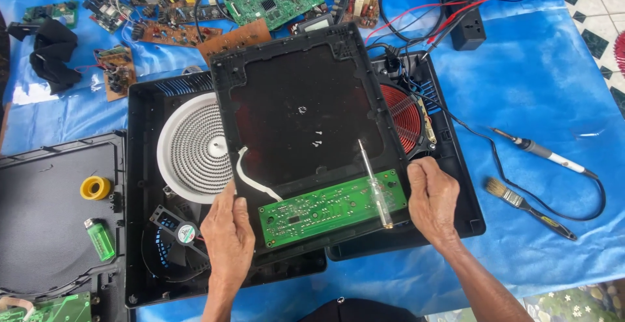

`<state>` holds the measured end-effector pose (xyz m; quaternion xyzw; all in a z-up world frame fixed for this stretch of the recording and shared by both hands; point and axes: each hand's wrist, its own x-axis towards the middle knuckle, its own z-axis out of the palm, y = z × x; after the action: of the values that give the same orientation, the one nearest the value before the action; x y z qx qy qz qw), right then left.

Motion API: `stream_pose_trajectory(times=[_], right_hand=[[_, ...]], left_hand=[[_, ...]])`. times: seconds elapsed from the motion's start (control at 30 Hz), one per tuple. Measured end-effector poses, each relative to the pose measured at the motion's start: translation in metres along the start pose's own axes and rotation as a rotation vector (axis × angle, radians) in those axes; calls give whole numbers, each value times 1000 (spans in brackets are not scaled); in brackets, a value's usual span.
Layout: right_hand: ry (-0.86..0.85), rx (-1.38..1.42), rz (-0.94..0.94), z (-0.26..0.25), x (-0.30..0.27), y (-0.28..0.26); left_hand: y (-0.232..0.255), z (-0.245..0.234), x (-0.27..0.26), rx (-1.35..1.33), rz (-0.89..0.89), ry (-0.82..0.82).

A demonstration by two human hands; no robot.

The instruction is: The person uses a screwdriver to remove screws from a green circuit board inside a black electronic device. They then detach a white ribbon cable connector from the board and lift the board out of the device casing.

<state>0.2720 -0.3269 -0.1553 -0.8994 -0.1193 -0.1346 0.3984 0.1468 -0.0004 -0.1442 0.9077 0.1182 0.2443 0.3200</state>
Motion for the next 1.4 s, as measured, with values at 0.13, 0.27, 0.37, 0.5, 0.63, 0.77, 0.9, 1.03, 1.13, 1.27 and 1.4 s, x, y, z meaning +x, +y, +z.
stream_pose_trajectory(times=[0.13, 0.27, 0.37, 0.5, 0.63, 0.77, 0.9, 1.03, 1.13, 1.27, 1.4], right_hand=[[1, 57, -38, 11, -2, -1], [7, 41, -43, 14, -1, 1], [5, 31, -30, 14, -1, 2], [13, 53, -43, 16, -1, 4], [4, 30, -11, 16, 0, 4], [3, 21, -31, 16, 3, 4], [-44, -13, 17, 11, 4, -1], [-118, -56, 38, -1, 7, -4], [-58, -182, -119, -13, 7, -2], [-8, -98, -218, -41, 4, -31], [-215, -136, -531, -44, -4, -40]], left_hand=[[-10, 0, -2, 80, -32, -21], [-9, -1, 2, 114, -71, -41], [-6, -2, 7, 144, 3, -32], [-5, -3, 9, 230, 1, -32], [-4, -4, 10, 280, 7, -15], [1, -8, 12, 307, -34, -51], [10, -15, 12, 382, -77, -97], [30, -28, 8, 384, -189, -107], [30, -36, -6, 359, -92, -28], [44, -50, -14, 202, 4, -6], [50, -53, -22, 34, 62, -104]])
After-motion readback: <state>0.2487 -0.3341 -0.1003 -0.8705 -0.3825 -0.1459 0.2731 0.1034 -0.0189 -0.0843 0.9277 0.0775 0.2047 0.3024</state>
